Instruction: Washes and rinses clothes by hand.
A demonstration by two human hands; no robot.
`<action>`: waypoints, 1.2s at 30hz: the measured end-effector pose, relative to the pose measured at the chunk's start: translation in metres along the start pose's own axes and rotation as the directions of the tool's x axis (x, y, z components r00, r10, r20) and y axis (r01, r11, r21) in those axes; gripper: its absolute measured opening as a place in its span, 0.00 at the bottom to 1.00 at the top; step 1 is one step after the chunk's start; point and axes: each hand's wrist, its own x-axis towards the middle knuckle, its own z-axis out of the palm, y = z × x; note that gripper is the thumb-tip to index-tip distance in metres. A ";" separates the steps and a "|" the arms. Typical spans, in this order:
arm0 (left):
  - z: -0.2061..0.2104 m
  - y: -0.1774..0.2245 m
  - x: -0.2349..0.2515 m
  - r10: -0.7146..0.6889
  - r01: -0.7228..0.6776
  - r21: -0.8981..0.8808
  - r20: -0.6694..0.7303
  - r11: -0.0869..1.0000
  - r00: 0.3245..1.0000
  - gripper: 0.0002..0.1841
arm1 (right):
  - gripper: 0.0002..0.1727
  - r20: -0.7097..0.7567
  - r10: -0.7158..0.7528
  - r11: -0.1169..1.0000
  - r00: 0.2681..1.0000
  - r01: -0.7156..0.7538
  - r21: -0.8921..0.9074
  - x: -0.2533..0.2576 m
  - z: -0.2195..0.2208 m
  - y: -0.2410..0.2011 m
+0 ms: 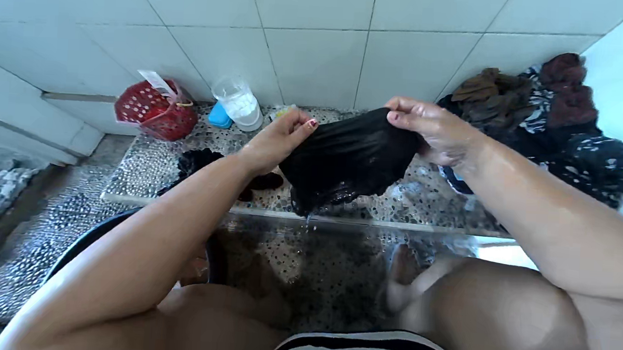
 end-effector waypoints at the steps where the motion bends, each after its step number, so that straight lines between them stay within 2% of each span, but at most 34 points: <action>1: -0.005 0.012 -0.008 -0.087 0.088 0.000 0.057 0.996 0.995 0.18 | 0.09 -0.040 -0.049 0.999 0.998 0.049 0.016 -0.004 0.000 -0.004; 3: -0.019 0.034 -0.028 -0.212 0.203 0.062 0.195 0.977 0.958 0.27 | 0.07 -0.059 -0.111 0.994 0.992 0.111 -0.005 -0.011 -0.006 -0.013; 4: -0.026 0.042 -0.036 -0.228 0.204 0.115 0.262 0.972 0.938 0.26 | 0.05 -0.038 -0.114 0.993 0.993 0.113 -0.042 -0.015 -0.009 -0.018; 6: -0.043 0.052 -0.045 -0.234 0.182 0.166 0.394 0.969 0.889 0.15 | 0.07 0.034 -0.048 0.986 0.998 0.053 -0.156 -0.026 -0.017 -0.028; 8: -0.058 0.055 -0.050 -0.188 0.168 0.084 0.442 0.982 0.877 0.11 | 0.12 0.072 0.023 0.960 0.997 -0.002 -0.281 -0.035 -0.024 -0.036; 10: -0.068 0.053 -0.050 -0.116 0.136 -0.021 0.400 0.991 0.909 0.13 | 0.14 0.069 0.040 0.934 0.997 -0.013 -0.356 -0.039 -0.032 -0.038; 12: -0.071 0.052 -0.040 -0.072 0.119 -0.120 0.342 0.986 0.937 0.14 | 0.11 0.034 0.038 0.932 0.999 -0.023 -0.362 -0.040 -0.041 -0.034; 14: -0.067 0.056 -0.022 -0.080 0.122 -0.144 0.268 0.982 0.960 0.14 | 0.08 -0.075 0.045 0.944 0.996 -0.067 -0.324 -0.037 -0.048 -0.027; 16: -0.064 0.055 0.005 -0.093 0.115 -0.100 0.207 0.988 0.974 0.13 | 0.12 -0.231 0.036 0.936 0.972 -0.113 -0.332 -0.032 -0.056 -0.024; 18: -0.063 0.054 0.036 -0.109 0.116 -0.048 0.120 0.992 0.987 0.13 | 0.14 -0.350 -0.049 0.902 0.935 -0.109 -0.418 -0.029 -0.064 -0.027; 20: -0.064 0.053 0.060 -0.094 0.092 0.030 0.053 0.995 0.994 0.12 | 0.14 -0.369 -0.144 0.840 0.918 -0.084 -0.536 -0.031 -0.063 -0.035; 22: -0.072 0.045 0.077 -0.047 0.037 0.135 0.066 0.990 0.997 0.11 | 0.15 -0.325 -0.161 0.755 0.932 -0.096 -0.649 -0.034 -0.046 -0.043; 24: -0.079 0.021 0.089 -0.015 -0.026 0.282 0.143 0.959 0.990 0.09 | 0.16 -0.239 -0.050 0.687 0.970 -0.141 -0.713 -0.033 -0.014 -0.036; 26: -0.083 -0.020 0.091 -0.012 -0.112 0.465 0.255 0.878 0.967 0.08 | 0.19 -0.042 0.182 0.657 0.982 -0.153 -0.739 -0.025 0.019 -0.001; 27: -0.080 -0.046 0.087 -0.032 -0.148 0.556 0.300 0.818 0.953 0.07 | 0.23 0.107 0.332 0.658 0.937 -0.149 -0.738 -0.019 0.034 0.023; 28: -0.075 -0.073 0.079 -0.068 -0.158 0.631 0.318 0.759 0.946 0.09 | 0.27 0.235 0.451 0.650 0.861 -0.136 -0.748 -0.012 0.045 0.046; 29: -0.065 -0.098 0.066 -0.118 -0.139 0.704 0.304 0.696 0.945 0.15 | 0.28 0.297 0.521 0.634 0.800 -0.130 -0.762 -0.003 0.054 0.066; 30: -0.053 -0.120 0.050 -0.132 -0.131 0.754 0.277 0.644 0.952 0.20 | 0.26 0.290 0.542 0.610 0.789 -0.132 -0.782 0.008 0.059 0.083; 32: -0.023 -0.152 0.016 -0.032 -0.199 0.756 0.279 0.624 0.960 0.22 | 0.22 0.144 0.452 0.575 0.880 -0.164 -0.802 0.036 0.056 0.115; 34: 0.005 -0.170 -0.008 0.039 -0.279 0.706 0.336 0.651 0.941 0.25 | 0.22 -0.034 0.251 0.550 0.967 -0.172 -0.817 0.064 0.042 0.151; 36: 0.027 -0.185 -0.022 0.024 -0.292 0.669 0.379 0.683 0.925 0.29 | 0.28 -0.081 0.125 0.435 0.989 -0.128 -0.891 0.088 0.021 0.188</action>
